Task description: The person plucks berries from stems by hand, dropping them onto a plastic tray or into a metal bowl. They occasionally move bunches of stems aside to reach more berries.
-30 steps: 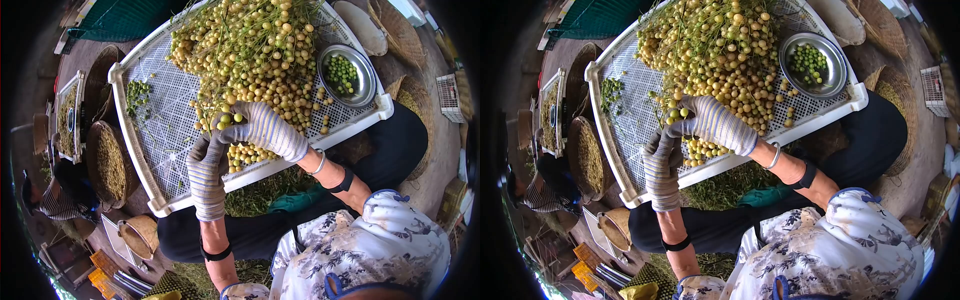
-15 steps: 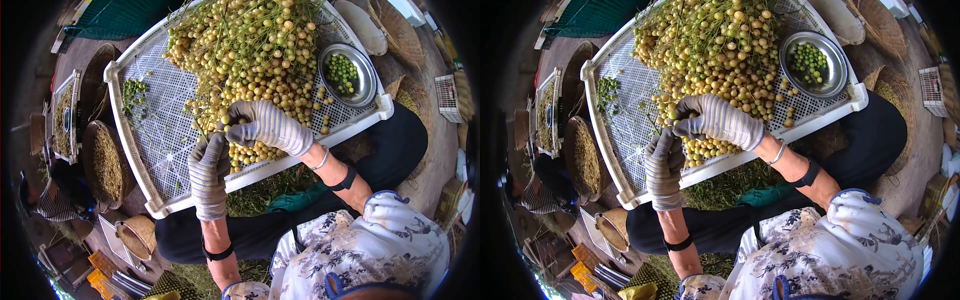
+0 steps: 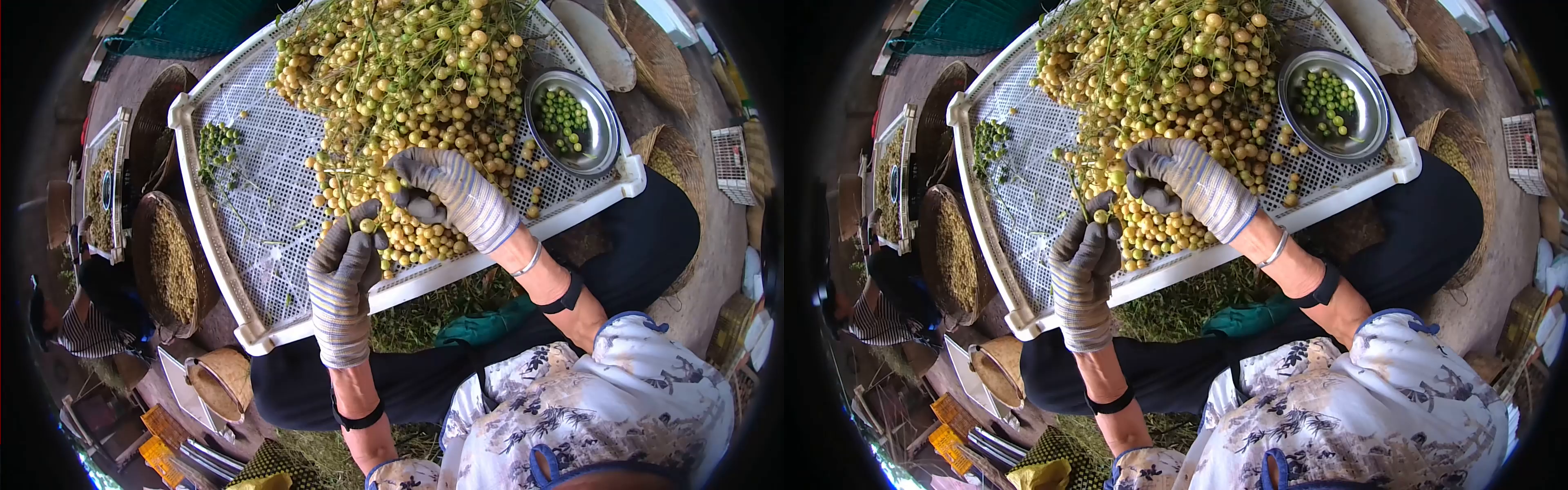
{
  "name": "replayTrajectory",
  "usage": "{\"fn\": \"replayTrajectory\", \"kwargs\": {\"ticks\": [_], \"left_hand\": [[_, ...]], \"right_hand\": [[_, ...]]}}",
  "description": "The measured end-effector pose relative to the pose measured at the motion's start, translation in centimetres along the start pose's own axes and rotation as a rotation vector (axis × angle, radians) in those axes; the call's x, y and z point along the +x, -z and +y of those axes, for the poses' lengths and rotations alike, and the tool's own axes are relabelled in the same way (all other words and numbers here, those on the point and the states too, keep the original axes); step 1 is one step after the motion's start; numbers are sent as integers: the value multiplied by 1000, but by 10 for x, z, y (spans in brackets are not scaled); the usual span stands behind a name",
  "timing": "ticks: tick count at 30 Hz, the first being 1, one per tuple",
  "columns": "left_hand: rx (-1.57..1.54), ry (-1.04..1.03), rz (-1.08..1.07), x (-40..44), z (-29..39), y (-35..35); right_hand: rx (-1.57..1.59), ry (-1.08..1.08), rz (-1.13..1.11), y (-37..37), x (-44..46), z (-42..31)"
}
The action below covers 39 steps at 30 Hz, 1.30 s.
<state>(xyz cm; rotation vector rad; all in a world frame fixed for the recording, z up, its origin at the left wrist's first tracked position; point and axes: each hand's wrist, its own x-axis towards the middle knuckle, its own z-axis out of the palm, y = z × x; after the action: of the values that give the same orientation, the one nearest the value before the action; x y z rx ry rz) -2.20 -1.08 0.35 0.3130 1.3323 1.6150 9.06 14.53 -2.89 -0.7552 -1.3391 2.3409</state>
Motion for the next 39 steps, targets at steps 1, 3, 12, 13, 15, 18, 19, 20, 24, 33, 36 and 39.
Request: {"fn": "replayTrajectory", "kwargs": {"ticks": [1, 3, 12, 13, 15, 18, 19, 20, 24, 33, 36, 39], "left_hand": [[-17, -14, 15, 1, -1, 3], [-71, -5, 68, 4, -2, 5], [280, -10, 391, 6, -8, -18], [281, -2, 414, 7, -10, -18], [272, -27, 408, 8, -18, -16], [325, -22, 377, 9, -25, -10], [260, 15, 334, 7, -21, -9], [195, 54, 290, 2, -12, -11], [183, 90, 333, 0, -4, -14], [124, 79, 76, 6, -14, 15], [58, 38, 108, 16, -14, 20], [69, 19, 134, 18, -5, 6]], "right_hand": [[122, -84, -23, -1, -3, -4], [165, -76, -121, 1, -3, 4], [-467, 185, -163, -17, 5, 5], [-609, 190, -127, -19, 4, 4], [-895, 194, -47, -23, -3, 5], [-945, 414, 91, -27, -3, 26], [-875, 405, 107, -27, -3, 30], [-668, 274, 98, -25, -2, 27], [22, -25, 41, -13, 2, 15], [-104, -34, -207, -3, 8, 2], [-471, 303, -143, -10, 11, 10], [-661, 207, 26, -10, 6, 2]]}}
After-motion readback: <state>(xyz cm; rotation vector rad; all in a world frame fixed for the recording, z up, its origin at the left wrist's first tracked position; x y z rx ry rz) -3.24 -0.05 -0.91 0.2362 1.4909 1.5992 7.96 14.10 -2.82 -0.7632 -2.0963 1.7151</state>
